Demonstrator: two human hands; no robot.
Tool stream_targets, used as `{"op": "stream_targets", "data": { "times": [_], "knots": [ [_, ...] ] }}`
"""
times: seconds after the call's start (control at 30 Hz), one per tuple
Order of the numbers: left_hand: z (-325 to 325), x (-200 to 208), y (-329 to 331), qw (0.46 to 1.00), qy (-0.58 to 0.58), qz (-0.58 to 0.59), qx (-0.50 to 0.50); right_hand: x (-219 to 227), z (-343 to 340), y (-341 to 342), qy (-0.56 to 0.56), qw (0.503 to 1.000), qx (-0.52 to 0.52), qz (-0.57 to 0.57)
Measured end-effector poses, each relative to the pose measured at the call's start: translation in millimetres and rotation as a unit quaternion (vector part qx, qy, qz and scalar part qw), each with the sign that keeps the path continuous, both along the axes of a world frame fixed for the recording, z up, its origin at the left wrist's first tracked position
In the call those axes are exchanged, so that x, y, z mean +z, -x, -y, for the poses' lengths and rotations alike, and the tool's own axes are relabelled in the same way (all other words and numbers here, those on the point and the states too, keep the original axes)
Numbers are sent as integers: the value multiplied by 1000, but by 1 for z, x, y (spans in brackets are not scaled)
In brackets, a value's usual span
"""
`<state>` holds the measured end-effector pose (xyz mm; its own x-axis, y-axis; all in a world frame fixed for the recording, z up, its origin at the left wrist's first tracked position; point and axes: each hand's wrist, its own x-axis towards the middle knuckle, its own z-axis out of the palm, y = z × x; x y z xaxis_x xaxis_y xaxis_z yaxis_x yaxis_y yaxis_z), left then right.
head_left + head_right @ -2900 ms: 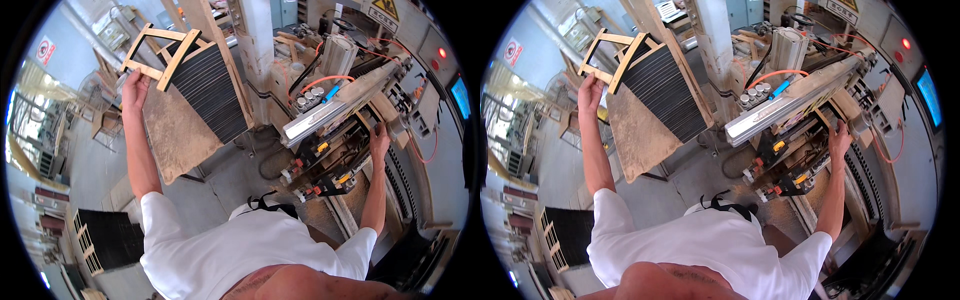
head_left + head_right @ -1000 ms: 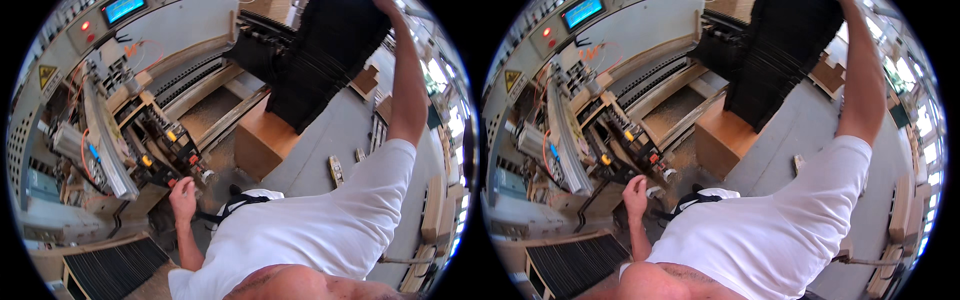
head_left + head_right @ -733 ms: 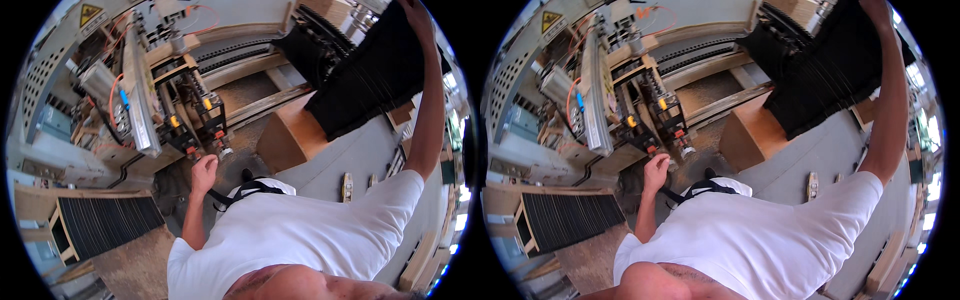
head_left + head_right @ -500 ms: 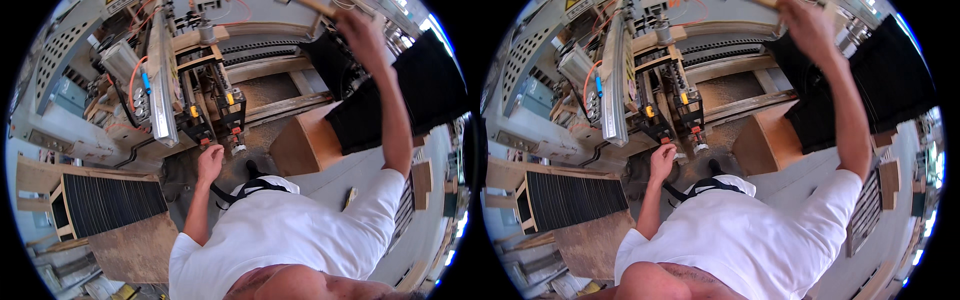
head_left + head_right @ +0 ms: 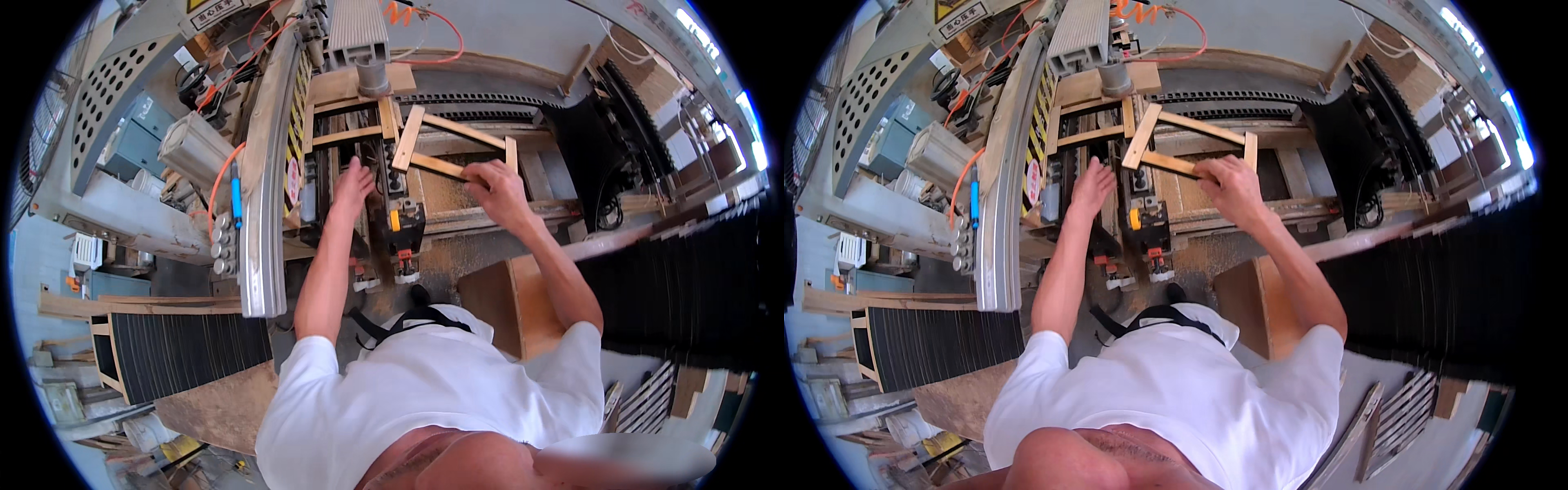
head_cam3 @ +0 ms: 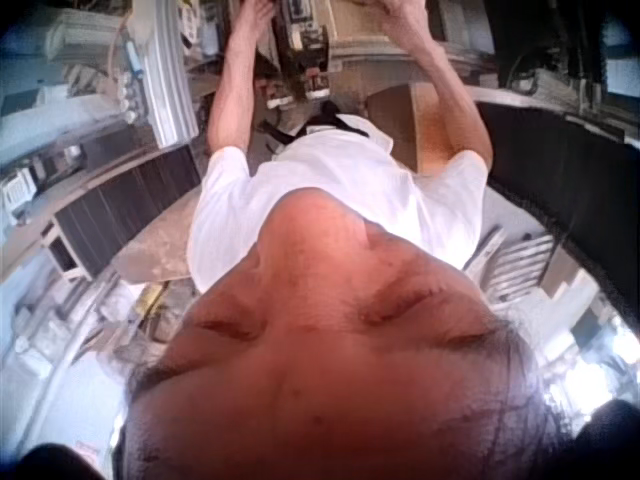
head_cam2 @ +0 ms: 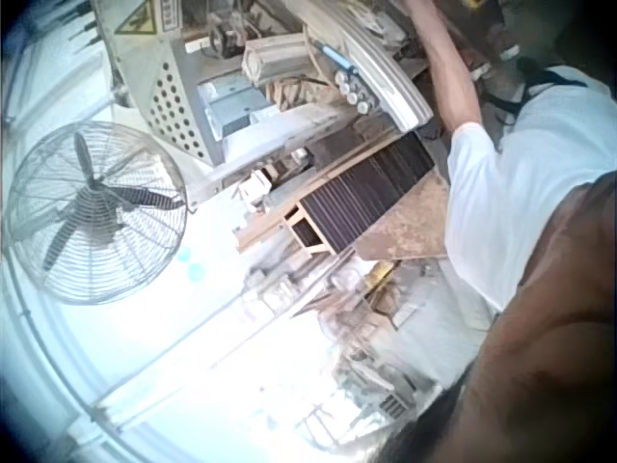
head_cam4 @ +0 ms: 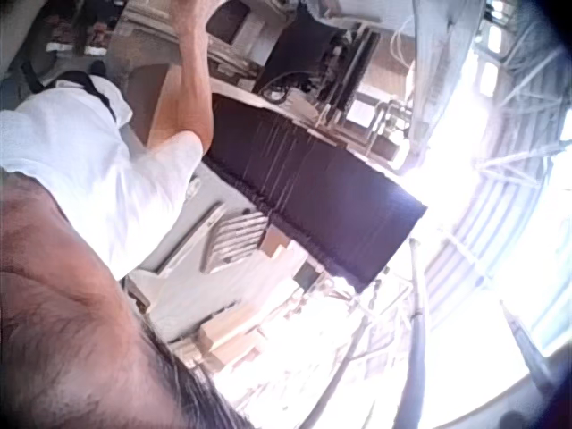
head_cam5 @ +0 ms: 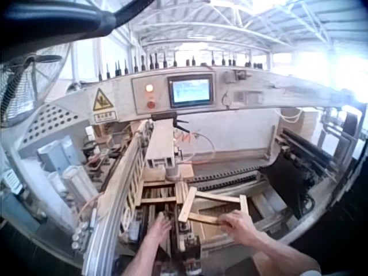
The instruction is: The person assembles wooden chair frames by inserting black slatted seat panels into the frames. They repeatedly pick up a frame, insert a panel, and place the assembled unit onto a stack.
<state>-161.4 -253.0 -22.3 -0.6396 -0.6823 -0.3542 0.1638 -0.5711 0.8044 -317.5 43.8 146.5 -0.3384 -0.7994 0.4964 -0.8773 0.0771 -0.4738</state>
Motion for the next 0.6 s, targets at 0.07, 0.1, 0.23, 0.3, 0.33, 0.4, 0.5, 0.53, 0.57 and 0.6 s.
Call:
{"op": "stream_targets", "data": {
  "times": [0.07,0.1,0.23,0.3,0.33,0.4,0.5,0.53,0.57,0.6],
  "knots": [
    [27,4,36,996,-50,0,74,-9,4,15,-16,1000,-4,20],
    [35,4,50,991,-76,2,108,-13,5,22,-26,999,-9,32],
    [60,-9,72,980,-89,-76,162,-21,27,45,-32,999,25,3],
    [67,-21,67,979,-73,-99,162,-26,48,52,-31,998,54,-10],
    [69,-27,62,978,-65,-111,163,-27,60,53,-30,997,70,-17],
    [74,-50,38,961,-148,-95,214,-30,98,46,-6,991,128,-40],
    [6,-30,30,973,-116,-151,133,-59,132,50,1,987,153,-57],
    [-5,-26,23,977,-107,-147,115,-64,146,45,-5,985,167,-54],
    [-15,-22,17,974,-121,-165,101,-70,159,39,-11,982,179,-51],
    [-26,-16,10,970,-114,-185,105,-75,171,31,-18,979,195,-49]
  ]
}}
